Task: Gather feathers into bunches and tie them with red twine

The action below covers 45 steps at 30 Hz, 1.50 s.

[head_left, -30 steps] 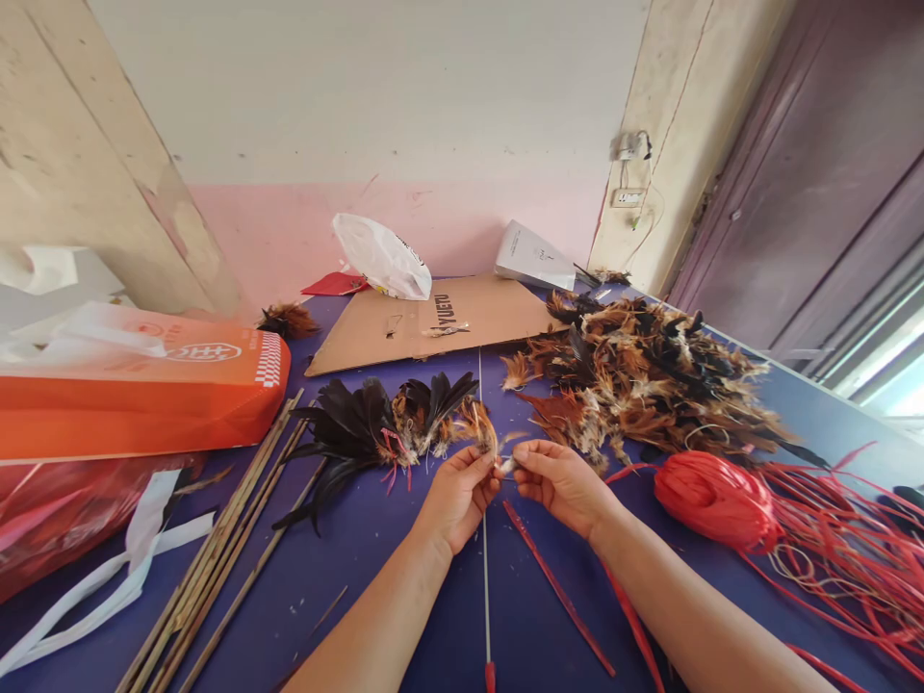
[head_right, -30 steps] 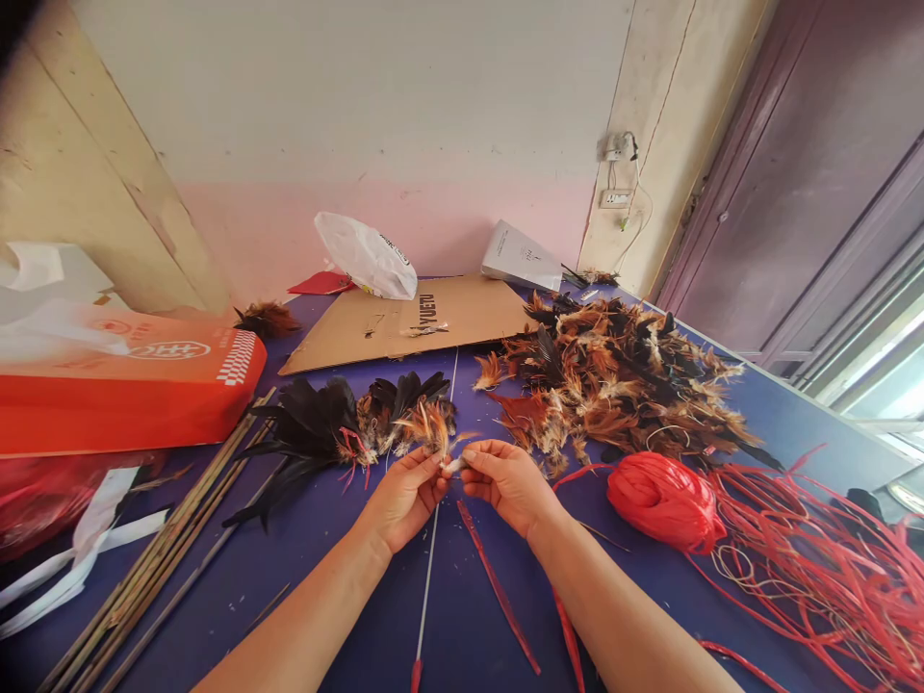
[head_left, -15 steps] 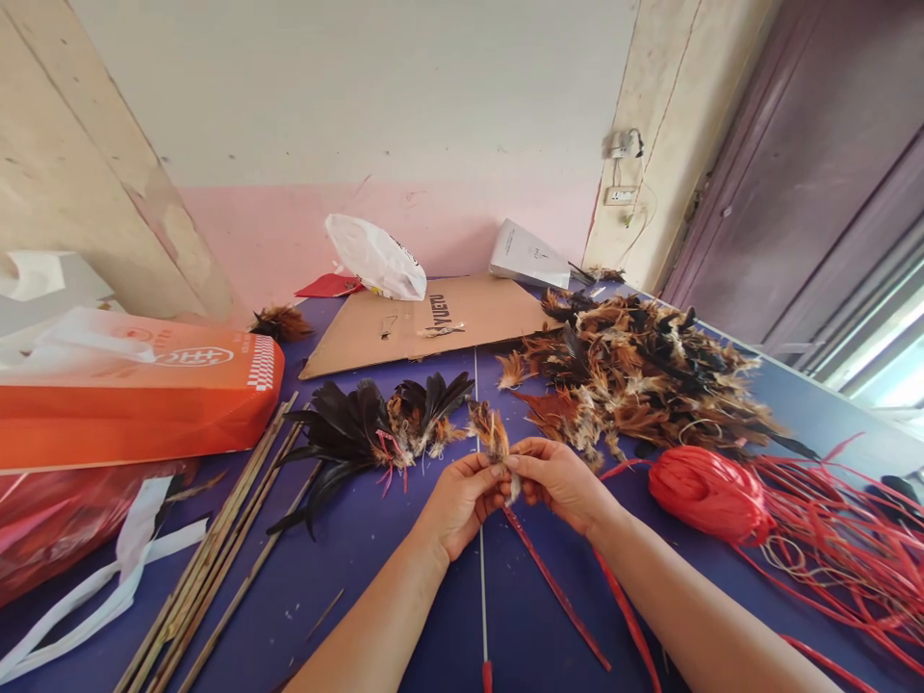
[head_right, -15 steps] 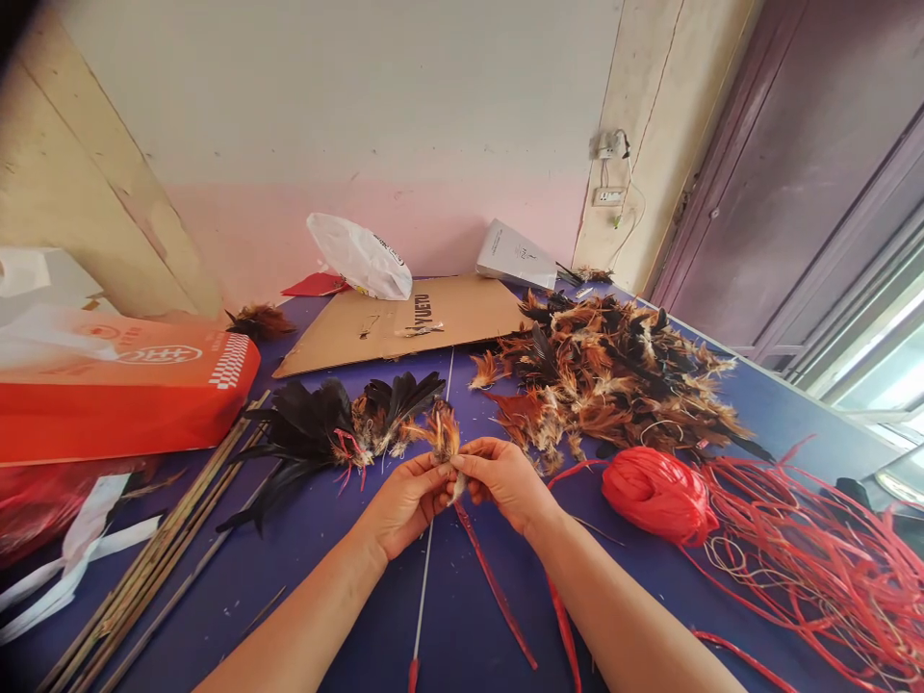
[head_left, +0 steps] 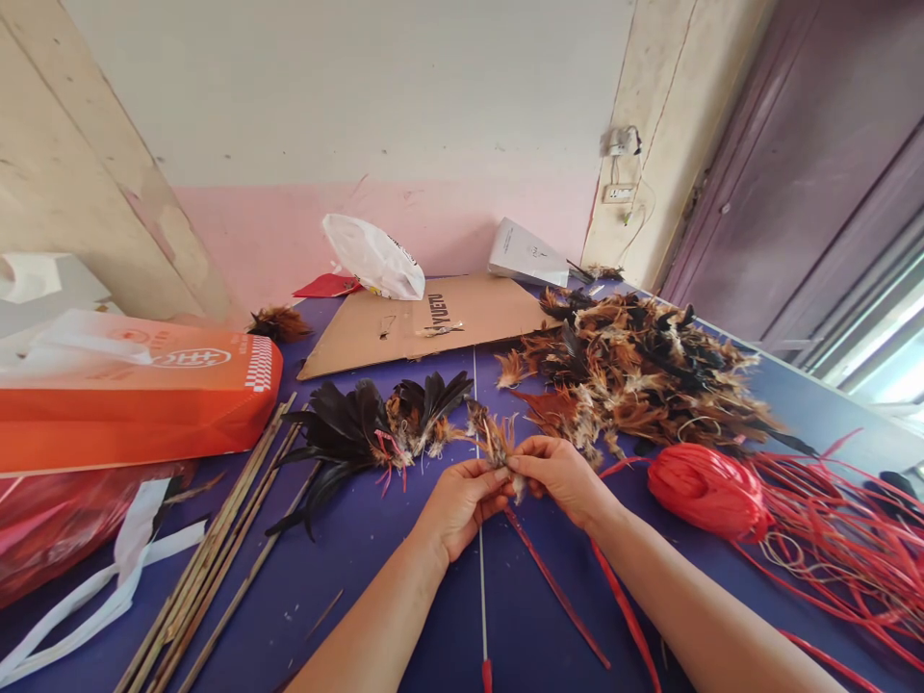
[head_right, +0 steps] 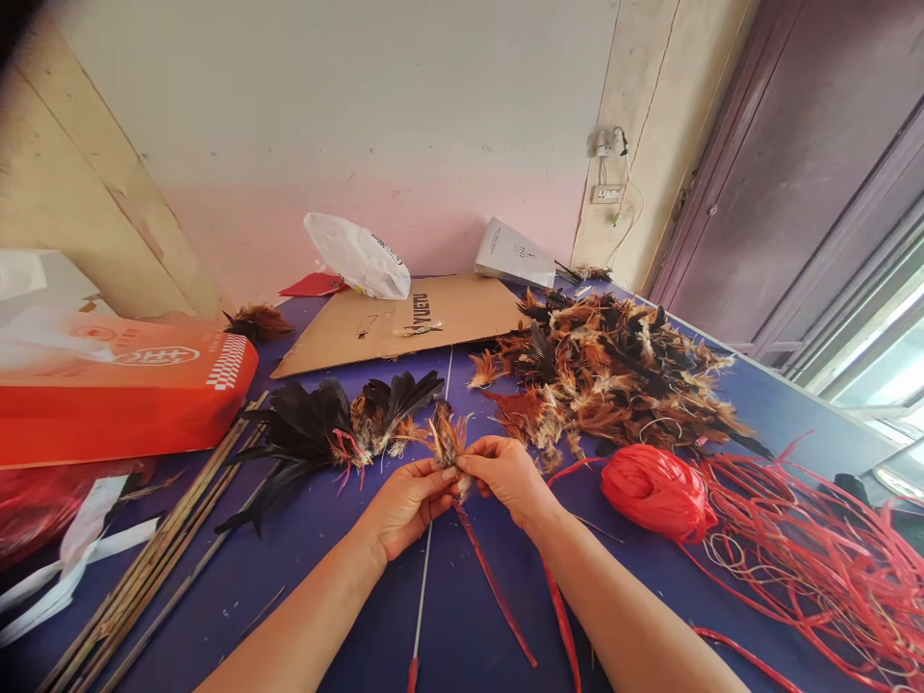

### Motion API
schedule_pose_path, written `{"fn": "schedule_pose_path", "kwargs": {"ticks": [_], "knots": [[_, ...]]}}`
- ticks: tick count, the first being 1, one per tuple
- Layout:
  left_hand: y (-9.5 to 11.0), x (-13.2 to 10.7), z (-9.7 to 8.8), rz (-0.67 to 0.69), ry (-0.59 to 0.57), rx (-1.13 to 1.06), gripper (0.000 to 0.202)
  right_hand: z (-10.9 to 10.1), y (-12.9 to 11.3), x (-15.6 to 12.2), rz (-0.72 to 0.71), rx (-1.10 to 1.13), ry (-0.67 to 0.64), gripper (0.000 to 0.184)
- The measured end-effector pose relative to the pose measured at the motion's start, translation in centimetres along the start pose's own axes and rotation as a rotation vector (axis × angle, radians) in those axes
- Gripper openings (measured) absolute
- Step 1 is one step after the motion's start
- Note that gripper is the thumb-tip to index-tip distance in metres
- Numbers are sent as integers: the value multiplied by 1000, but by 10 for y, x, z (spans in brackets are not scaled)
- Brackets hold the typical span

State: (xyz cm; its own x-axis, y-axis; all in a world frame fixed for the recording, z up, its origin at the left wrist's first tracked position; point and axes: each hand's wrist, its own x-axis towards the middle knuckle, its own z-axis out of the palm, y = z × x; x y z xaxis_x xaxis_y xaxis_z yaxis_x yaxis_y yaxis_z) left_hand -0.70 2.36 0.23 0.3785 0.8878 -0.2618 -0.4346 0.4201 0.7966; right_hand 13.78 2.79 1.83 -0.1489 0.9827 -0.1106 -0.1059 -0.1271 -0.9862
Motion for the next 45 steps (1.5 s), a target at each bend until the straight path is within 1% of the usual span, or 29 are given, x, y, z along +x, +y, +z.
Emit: {"fn": "schedule_pose_path", "kwargs": {"ticks": [3, 5, 8, 10, 14, 16, 21, 24, 25, 28, 30, 33, 35, 38, 40, 42, 45], "knots": [[0, 1, 0, 3, -8, -6, 7, -3, -1, 1, 29, 4, -19, 21], [2, 1, -2, 10, -16, -47, 7, -7, -3, 1, 54, 68, -43, 23], [7, 2, -6, 28, -23, -181, 6, -16, -6, 2, 100, 196, -93, 25], [10, 2, -10, 44, -44, -271, 5, -19, -7, 2, 158, 240, -147, 25], [15, 0, -13, 55, -119, -395, 5, -16, -3, 1, 243, 172, -272, 23], [15, -1, -14, 51, -138, -422, 4, -13, 0, 1, 237, 141, -289, 23], [12, -2, -12, 37, -144, -396, 4, -9, -2, -1, 158, 193, -235, 25], [10, -3, -9, 12, -162, -365, 6, -4, -4, -4, 112, 149, -225, 32], [10, -4, -8, 6, -165, -354, 6, -2, -5, -5, 92, 128, -218, 33], [9, -4, -8, 4, -156, -329, 7, 3, -5, -7, 46, 52, -195, 26], [9, -3, -10, 6, -141, -311, 7, 3, -7, -8, 25, 2, -181, 25], [11, 1, -13, 30, -80, -288, 9, -3, -10, -8, -13, -99, -169, 23], [14, 3, -14, 63, -12, -252, 11, -11, -13, -7, -48, -245, -163, 20], [18, 4, -14, 128, 95, -81, 15, -21, -17, -8, -107, -504, -176, 15], [19, 3, -12, 180, 130, 78, 17, -23, -20, -10, -145, -645, -202, 13], [19, 2, -10, 223, 128, 214, 19, -23, -23, -13, -184, -757, -232, 11], [18, -1, -8, 213, 99, 340, 21, -19, -26, -17, -238, -874, -277, 12]]}}
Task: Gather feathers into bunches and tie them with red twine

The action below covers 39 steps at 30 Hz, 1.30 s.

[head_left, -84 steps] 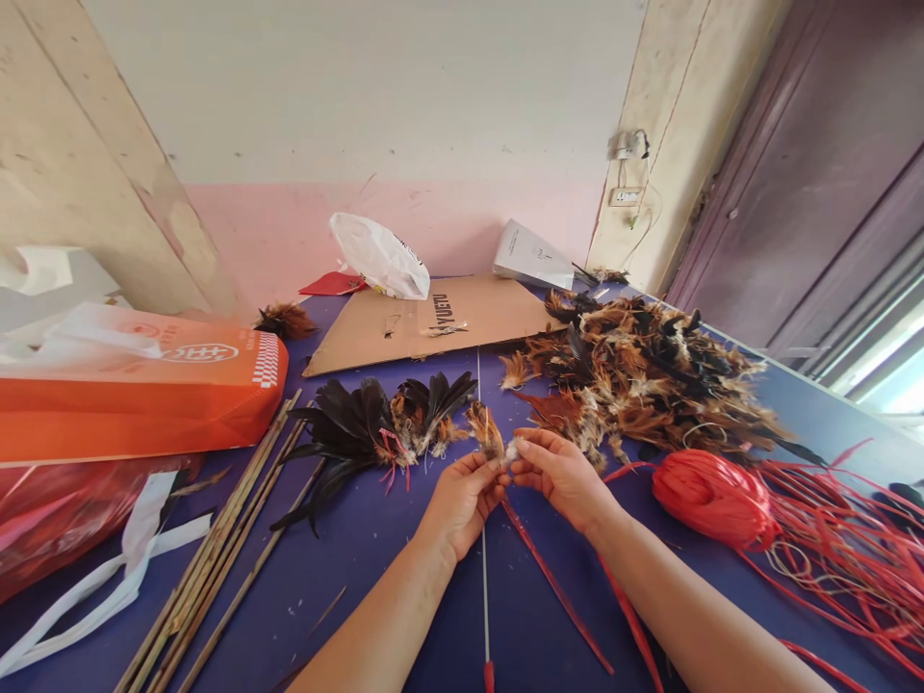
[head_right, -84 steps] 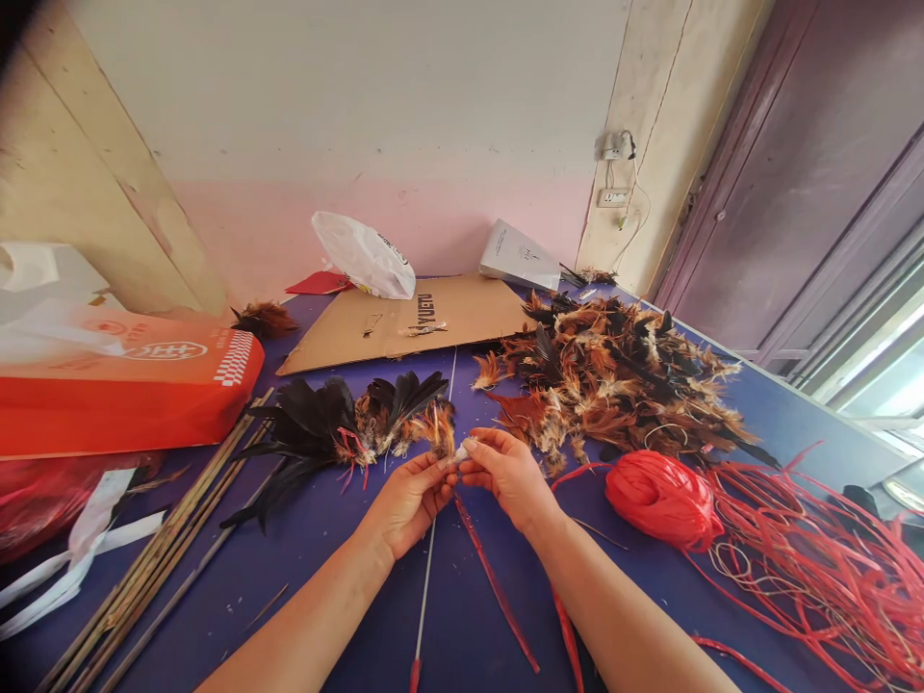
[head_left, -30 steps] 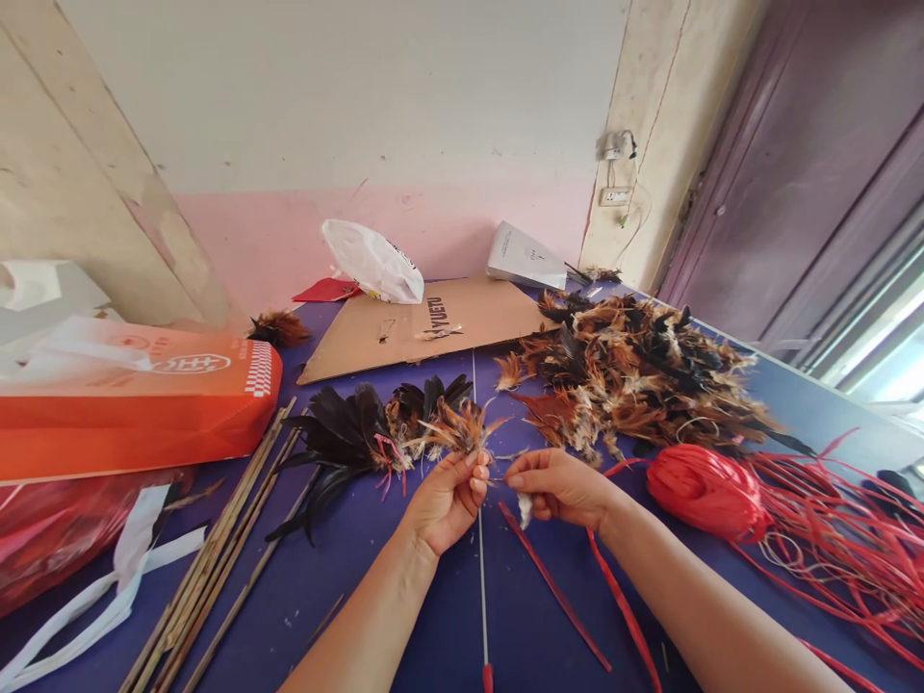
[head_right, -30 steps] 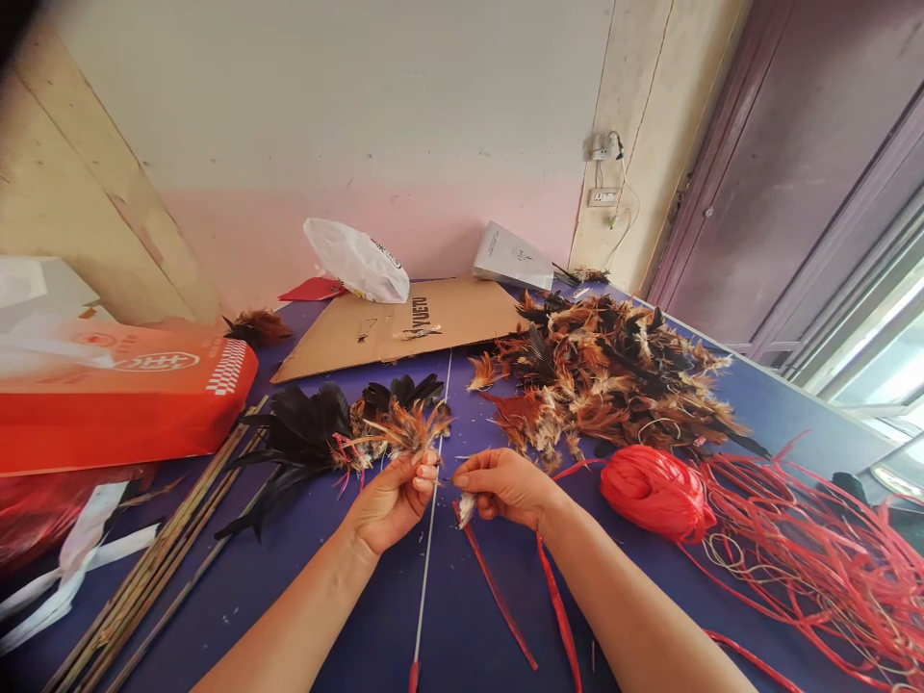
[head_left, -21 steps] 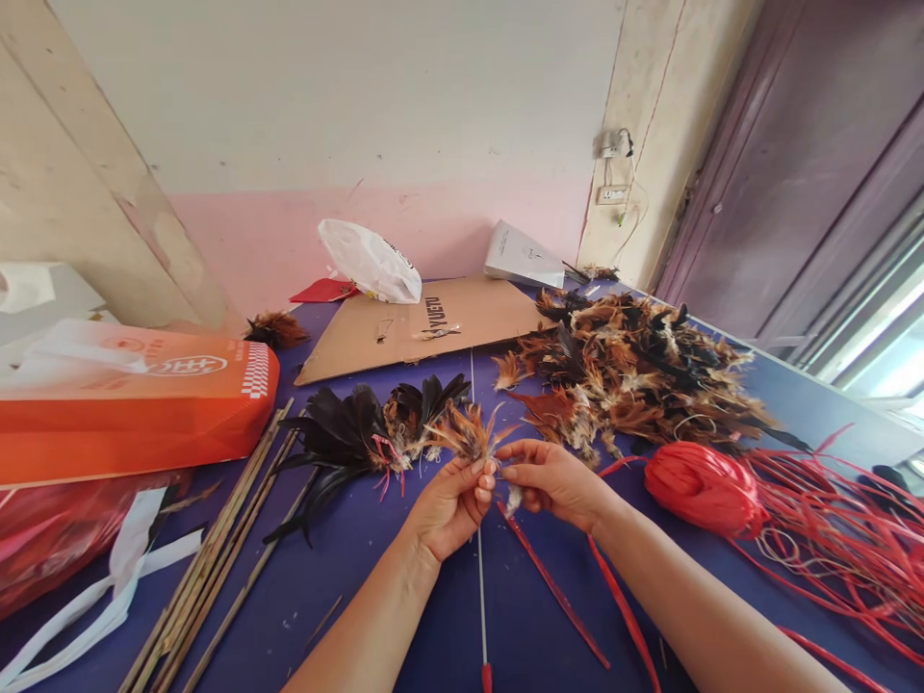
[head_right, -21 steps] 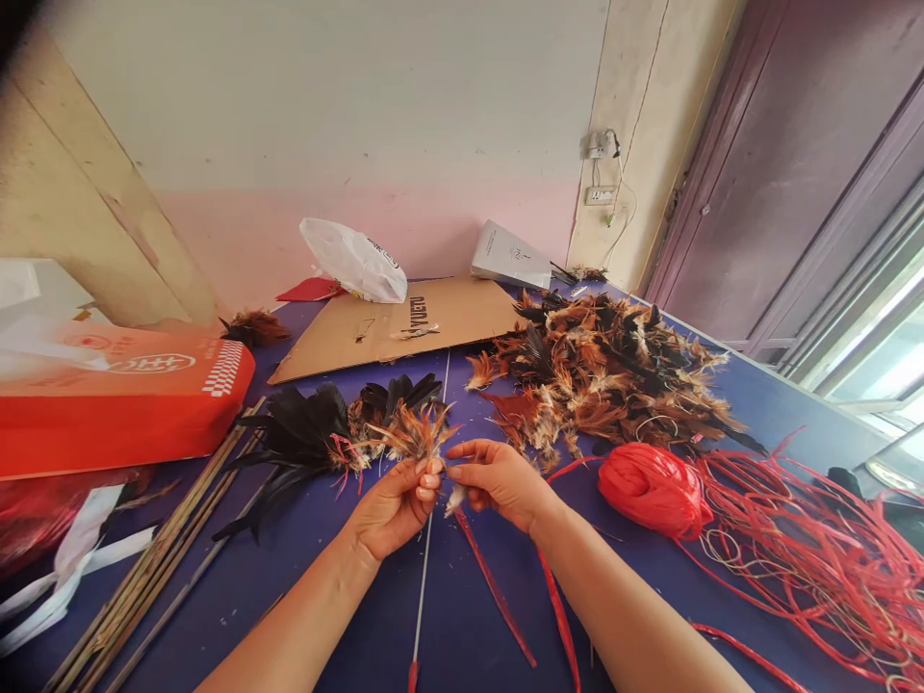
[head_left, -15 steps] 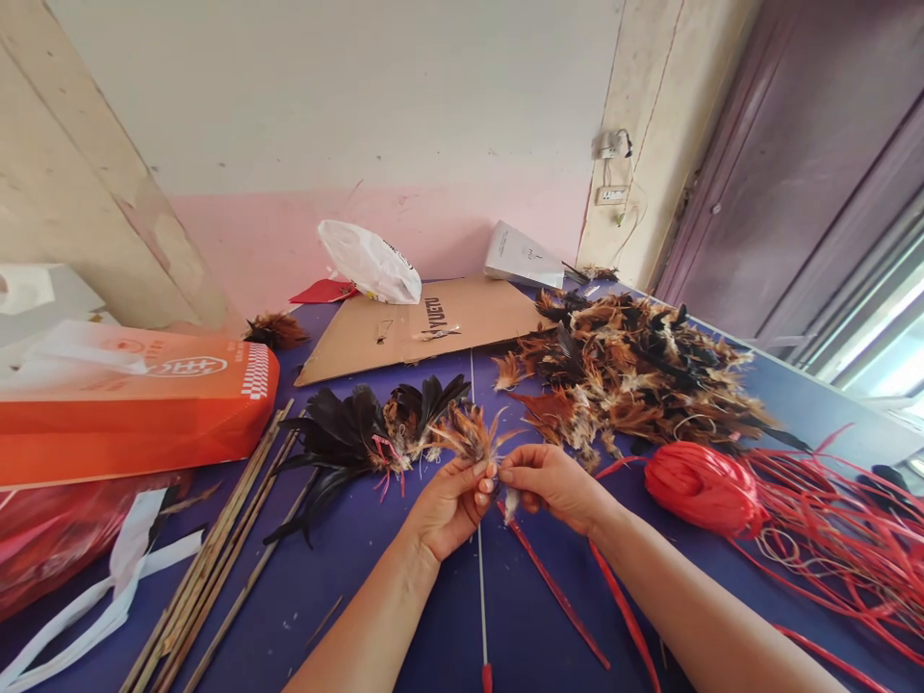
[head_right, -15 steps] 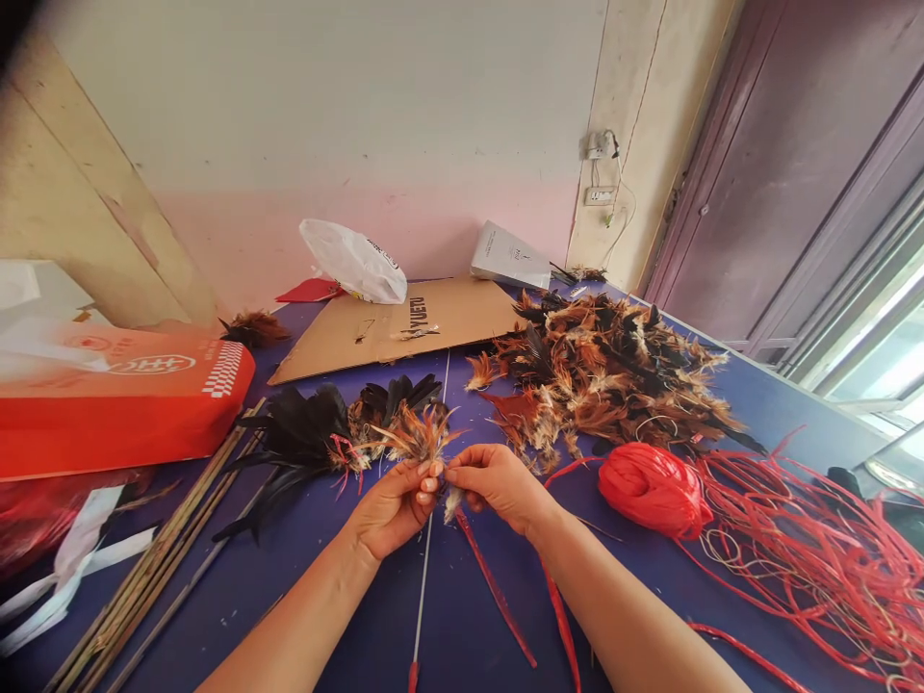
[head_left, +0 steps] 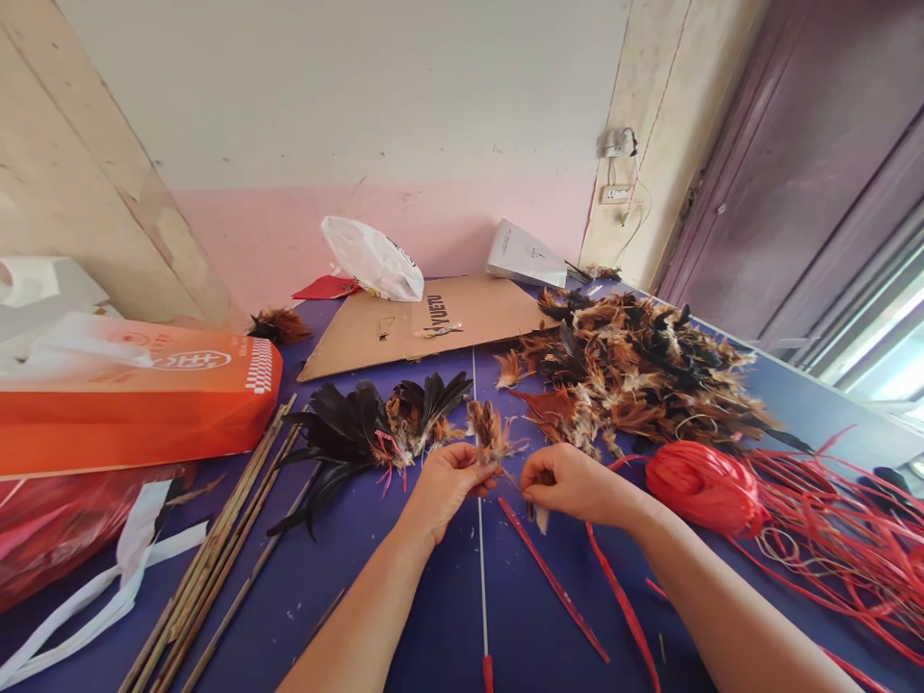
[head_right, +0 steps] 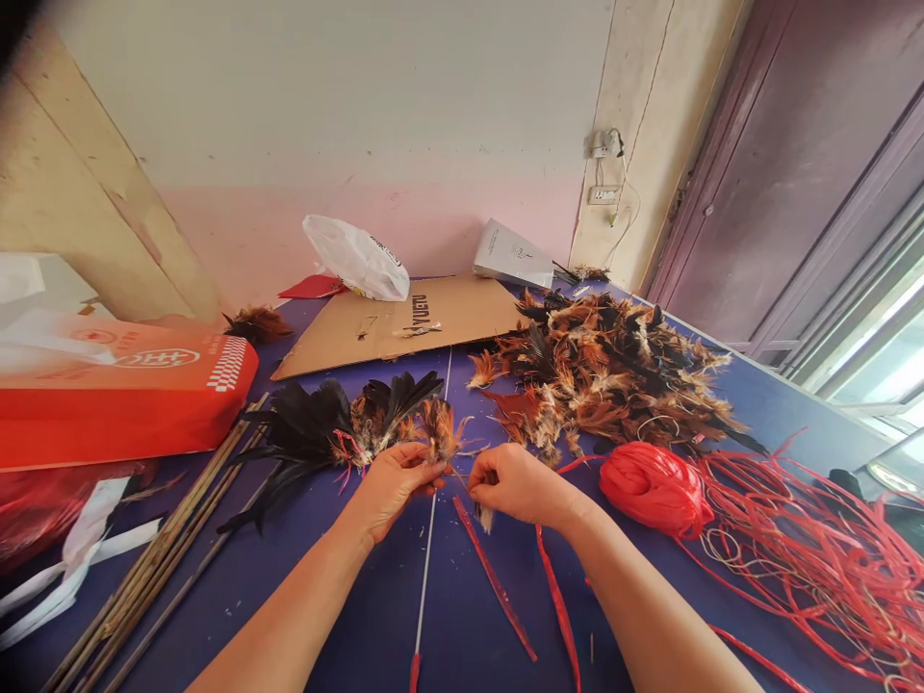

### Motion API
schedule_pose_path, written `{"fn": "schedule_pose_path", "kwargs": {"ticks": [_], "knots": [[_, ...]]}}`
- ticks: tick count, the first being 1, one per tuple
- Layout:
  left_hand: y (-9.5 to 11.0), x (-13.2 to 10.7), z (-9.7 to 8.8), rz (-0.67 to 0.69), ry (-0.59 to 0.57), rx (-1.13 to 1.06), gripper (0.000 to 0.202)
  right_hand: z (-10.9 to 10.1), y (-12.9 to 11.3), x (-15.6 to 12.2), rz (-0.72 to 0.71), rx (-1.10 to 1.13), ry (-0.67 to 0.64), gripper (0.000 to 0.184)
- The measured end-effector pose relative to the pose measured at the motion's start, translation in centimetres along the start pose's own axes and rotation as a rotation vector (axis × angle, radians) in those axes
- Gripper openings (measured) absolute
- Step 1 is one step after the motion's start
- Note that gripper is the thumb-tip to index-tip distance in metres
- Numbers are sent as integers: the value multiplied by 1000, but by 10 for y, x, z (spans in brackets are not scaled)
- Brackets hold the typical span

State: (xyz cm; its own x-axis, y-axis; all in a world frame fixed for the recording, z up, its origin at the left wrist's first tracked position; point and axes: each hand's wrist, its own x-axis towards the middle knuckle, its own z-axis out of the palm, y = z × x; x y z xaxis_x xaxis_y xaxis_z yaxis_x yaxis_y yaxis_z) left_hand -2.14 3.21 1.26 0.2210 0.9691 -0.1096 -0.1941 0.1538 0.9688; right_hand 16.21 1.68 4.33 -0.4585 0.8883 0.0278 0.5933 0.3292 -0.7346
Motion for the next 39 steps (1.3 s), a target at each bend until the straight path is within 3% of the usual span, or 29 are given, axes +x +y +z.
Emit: {"fn": "schedule_pose_path", "kwargs": {"ticks": [7, 23, 39], "knots": [[2, -2, 1, -5, -20, 76, 20, 0, 1, -3, -75, -132, -105, 16], [-5, -7, 6, -93, -176, 174, 25, -4, 2, -3, -76, -174, -5, 15], [-10, -4, 2, -265, -195, -91, 18, -5, 0, -2, 7, -21, 106, 15]]}}
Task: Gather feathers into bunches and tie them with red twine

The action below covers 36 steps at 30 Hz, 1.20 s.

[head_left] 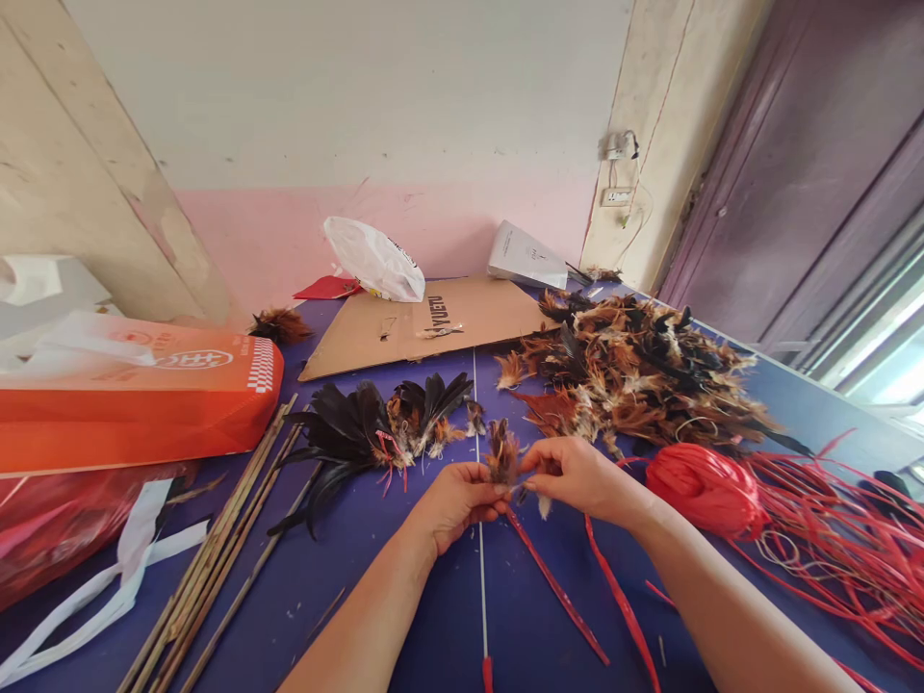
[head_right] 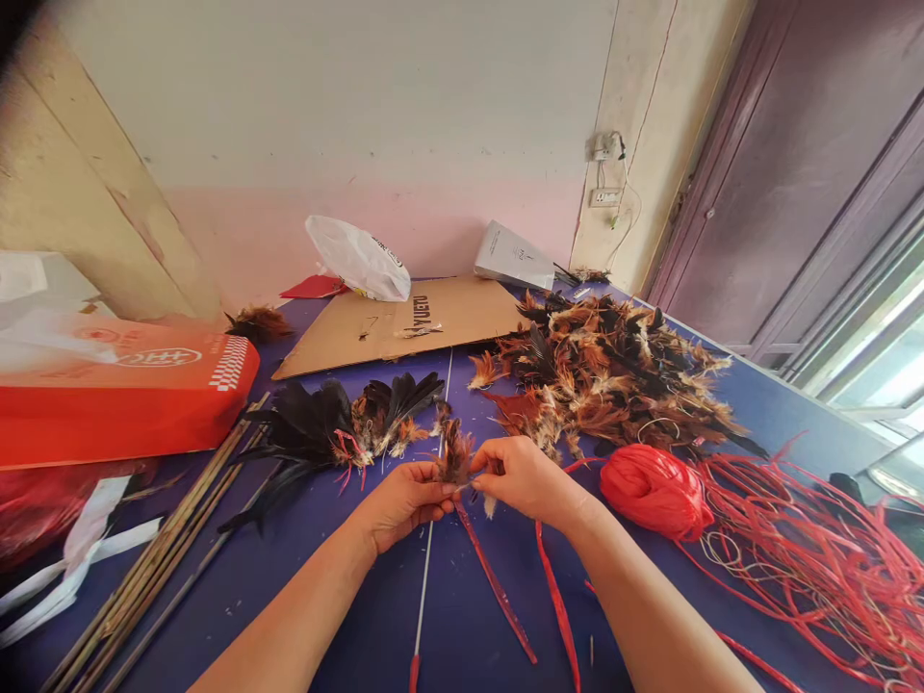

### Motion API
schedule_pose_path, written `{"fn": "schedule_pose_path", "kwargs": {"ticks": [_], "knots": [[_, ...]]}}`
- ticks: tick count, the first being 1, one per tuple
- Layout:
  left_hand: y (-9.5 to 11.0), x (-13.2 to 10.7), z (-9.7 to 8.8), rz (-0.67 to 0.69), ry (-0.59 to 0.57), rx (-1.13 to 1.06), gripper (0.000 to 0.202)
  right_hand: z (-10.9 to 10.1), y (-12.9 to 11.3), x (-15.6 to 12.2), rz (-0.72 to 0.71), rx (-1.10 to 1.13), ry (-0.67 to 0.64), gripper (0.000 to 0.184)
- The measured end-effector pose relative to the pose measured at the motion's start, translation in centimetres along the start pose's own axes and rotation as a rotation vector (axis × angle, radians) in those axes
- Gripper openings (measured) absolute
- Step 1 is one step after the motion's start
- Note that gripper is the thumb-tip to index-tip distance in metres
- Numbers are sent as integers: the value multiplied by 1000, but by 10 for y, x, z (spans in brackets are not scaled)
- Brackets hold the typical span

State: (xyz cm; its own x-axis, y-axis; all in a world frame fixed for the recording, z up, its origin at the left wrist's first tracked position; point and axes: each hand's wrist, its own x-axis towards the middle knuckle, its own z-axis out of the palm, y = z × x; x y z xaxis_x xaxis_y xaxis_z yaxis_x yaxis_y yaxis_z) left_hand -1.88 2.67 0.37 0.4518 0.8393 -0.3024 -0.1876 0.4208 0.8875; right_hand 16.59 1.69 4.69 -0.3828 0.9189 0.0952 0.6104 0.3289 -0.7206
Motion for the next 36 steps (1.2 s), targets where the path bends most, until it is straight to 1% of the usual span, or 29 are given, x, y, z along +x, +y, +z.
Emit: {"fn": "schedule_pose_path", "kwargs": {"ticks": [5, 7, 10, 13, 17, 21, 25, 30, 36], "knots": [[2, 1, 0, -47, 19, -120, 14, 4, 2, 3, -51, 56, 100, 11], [3, 1, 0, -49, 37, -147, 12, 3, 3, 4, -23, 119, 124, 11], [4, 1, 1, -48, 59, -180, 9, 3, 4, 6, 57, 246, 159, 16], [3, 1, 2, -51, 37, -196, 9, 6, 5, 8, 82, 320, 178, 18], [-1, 1, 4, -46, -13, -193, 14, 12, 3, 10, 84, 352, 202, 17], [-4, 2, 6, -35, -62, -181, 16, 18, 1, 12, 88, 327, 234, 11], [-4, 1, 7, -36, -82, -178, 16, 24, 1, 12, 47, 266, 275, 7], [-2, 0, 5, -57, -113, -218, 18, 26, -3, 8, -66, 105, 353, 7], [0, -1, 3, -69, -143, -265, 16, 21, -8, 5, -209, -47, 385, 9]]}}
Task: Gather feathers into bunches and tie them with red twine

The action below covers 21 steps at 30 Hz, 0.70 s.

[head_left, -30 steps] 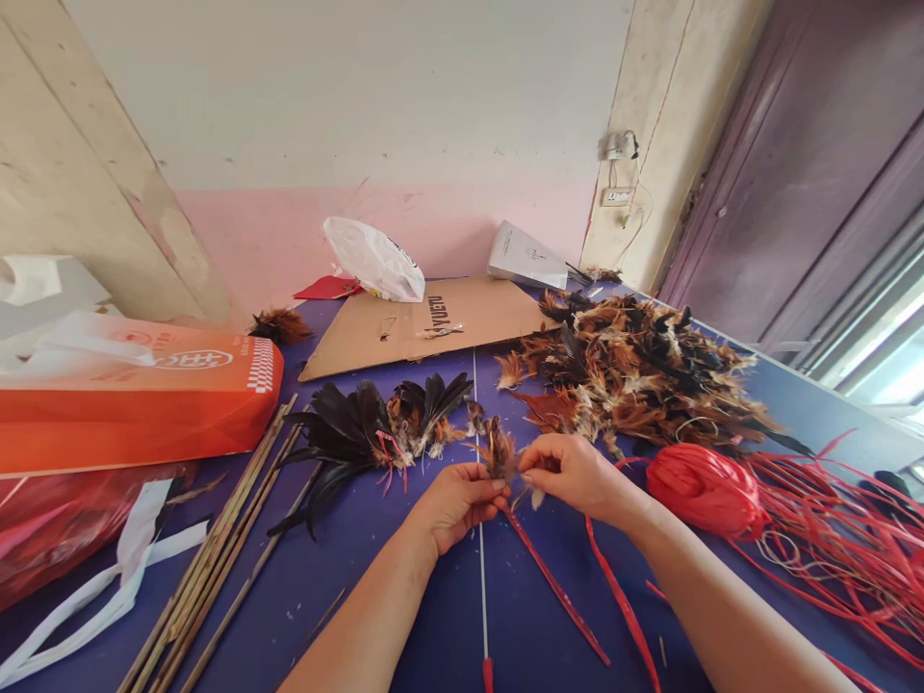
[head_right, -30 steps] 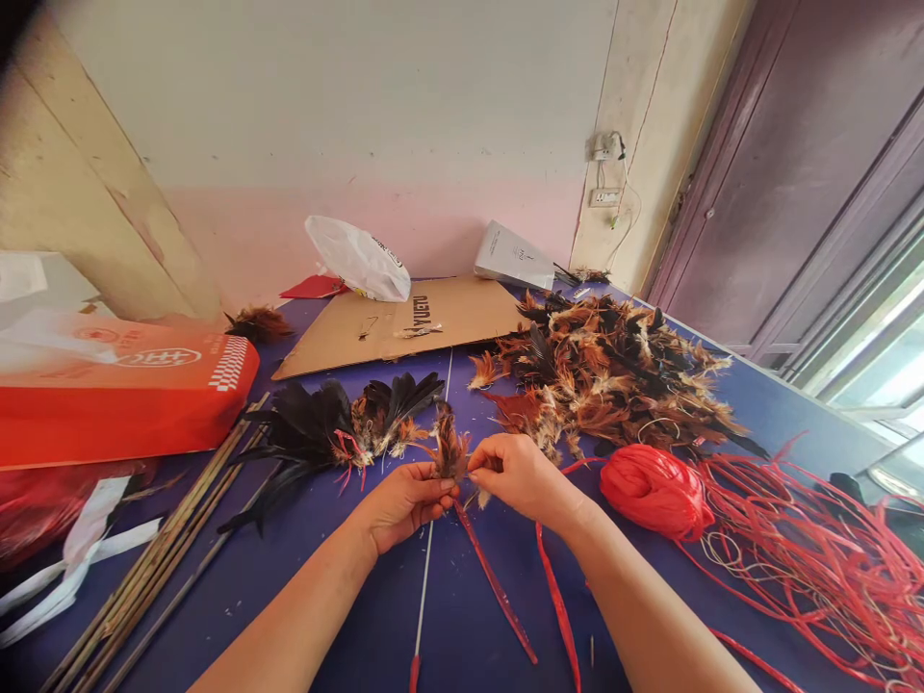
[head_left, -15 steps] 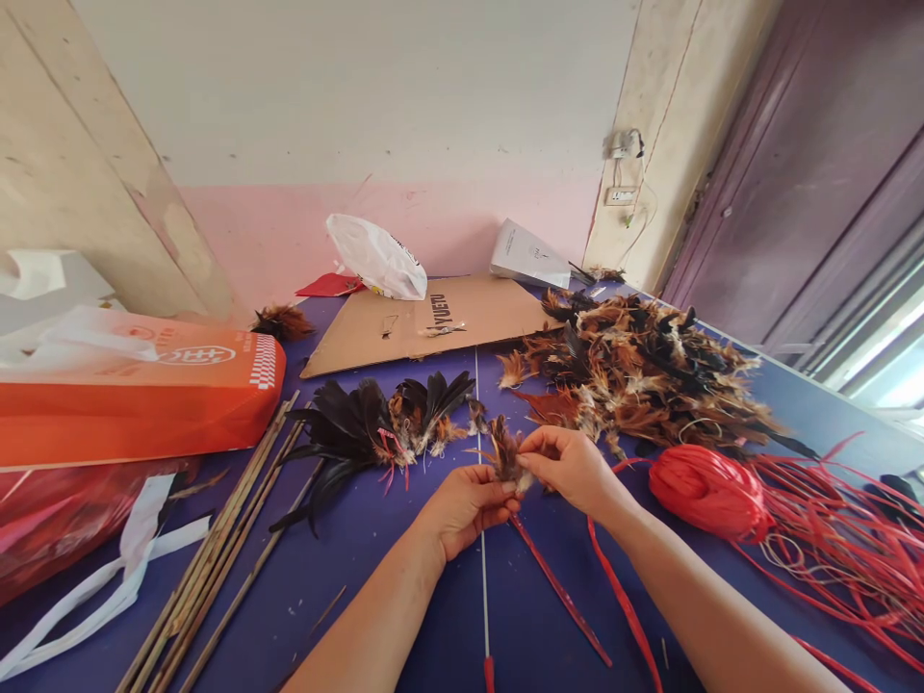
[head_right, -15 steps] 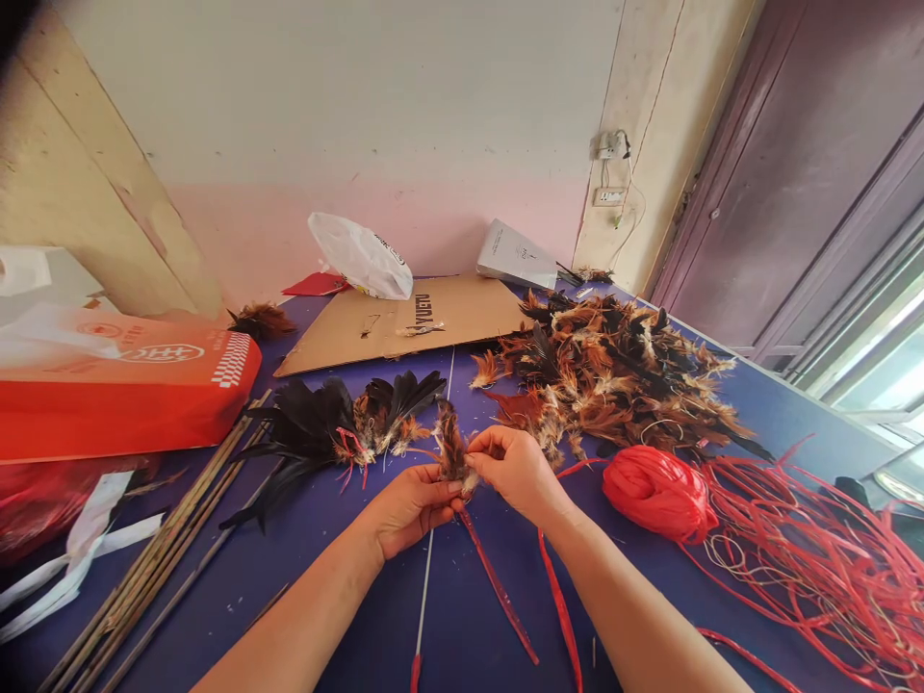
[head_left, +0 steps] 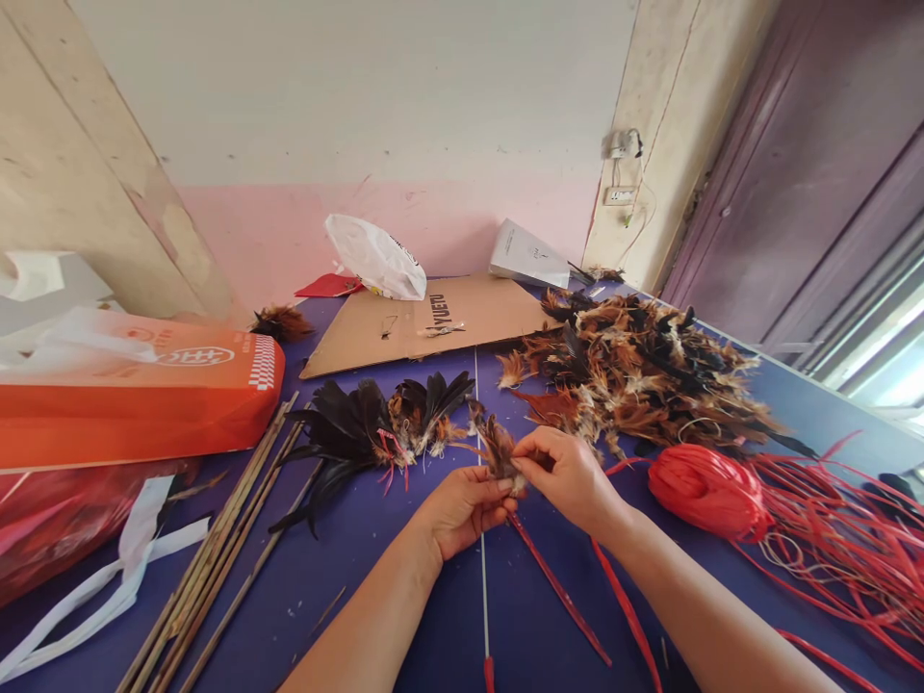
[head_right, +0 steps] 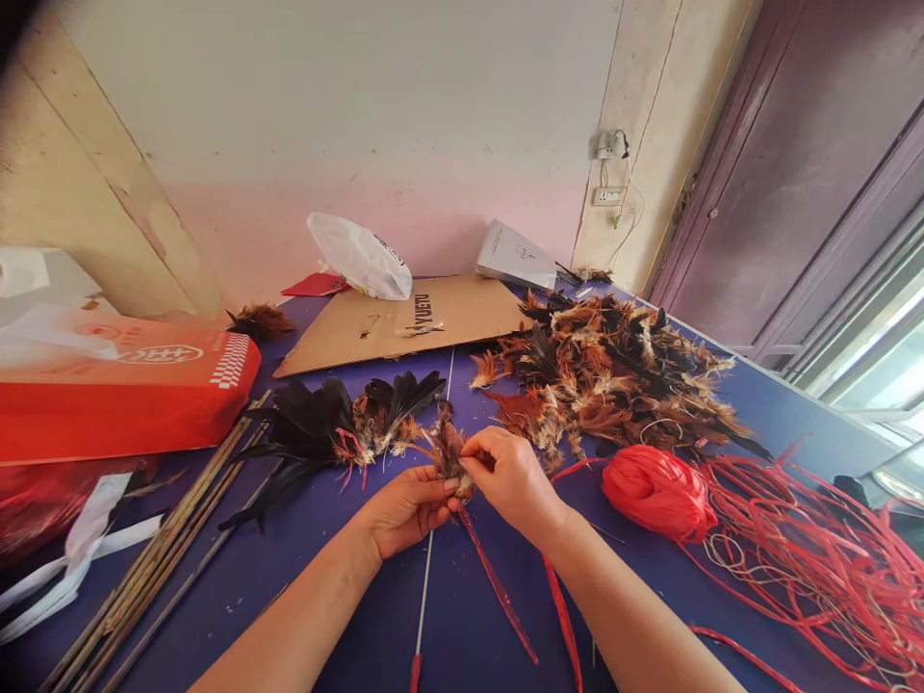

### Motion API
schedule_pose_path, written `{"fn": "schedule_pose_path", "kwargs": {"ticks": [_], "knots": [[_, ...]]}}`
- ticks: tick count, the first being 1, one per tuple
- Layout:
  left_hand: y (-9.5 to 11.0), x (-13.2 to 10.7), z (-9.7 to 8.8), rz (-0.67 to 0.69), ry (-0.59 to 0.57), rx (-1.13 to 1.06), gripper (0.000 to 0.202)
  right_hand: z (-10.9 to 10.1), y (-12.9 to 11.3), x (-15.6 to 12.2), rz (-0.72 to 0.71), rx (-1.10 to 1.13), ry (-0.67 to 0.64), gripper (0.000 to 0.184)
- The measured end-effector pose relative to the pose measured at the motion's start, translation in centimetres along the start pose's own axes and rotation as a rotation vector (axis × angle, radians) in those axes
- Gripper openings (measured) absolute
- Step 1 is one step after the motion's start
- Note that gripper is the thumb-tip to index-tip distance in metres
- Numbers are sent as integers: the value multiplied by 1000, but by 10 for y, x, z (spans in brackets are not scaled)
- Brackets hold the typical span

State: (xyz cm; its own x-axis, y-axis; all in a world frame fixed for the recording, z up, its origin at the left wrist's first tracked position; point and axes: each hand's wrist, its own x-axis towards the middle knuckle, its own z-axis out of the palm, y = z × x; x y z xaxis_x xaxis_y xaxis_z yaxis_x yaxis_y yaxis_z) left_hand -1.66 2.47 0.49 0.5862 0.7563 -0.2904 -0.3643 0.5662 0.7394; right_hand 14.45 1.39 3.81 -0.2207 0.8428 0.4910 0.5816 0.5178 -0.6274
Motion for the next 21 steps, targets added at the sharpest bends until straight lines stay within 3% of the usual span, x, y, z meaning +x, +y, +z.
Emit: {"fn": "schedule_pose_path", "kwargs": {"ticks": [8, 10, 14, 17, 19, 21], "knots": [[-4, 1, 1, -24, 13, 27, 15, 6, -3, -1, -67, -16, 10, 11], [-3, 1, 1, -8, 20, 24, 14, 6, -2, 0, 17, 66, 41, 9], [1, 2, 0, 92, 76, -31, 11, -1, 3, 4, 364, 299, 83, 36], [4, 2, 0, 161, 120, -60, 10, -4, 7, 6, 549, 501, -107, 34], [5, 1, 1, 178, 110, -42, 11, -3, 6, 5, 581, 642, -229, 29], [4, 0, 3, 181, 80, -2, 11, 2, 5, 3, 572, 746, -257, 26]]}}
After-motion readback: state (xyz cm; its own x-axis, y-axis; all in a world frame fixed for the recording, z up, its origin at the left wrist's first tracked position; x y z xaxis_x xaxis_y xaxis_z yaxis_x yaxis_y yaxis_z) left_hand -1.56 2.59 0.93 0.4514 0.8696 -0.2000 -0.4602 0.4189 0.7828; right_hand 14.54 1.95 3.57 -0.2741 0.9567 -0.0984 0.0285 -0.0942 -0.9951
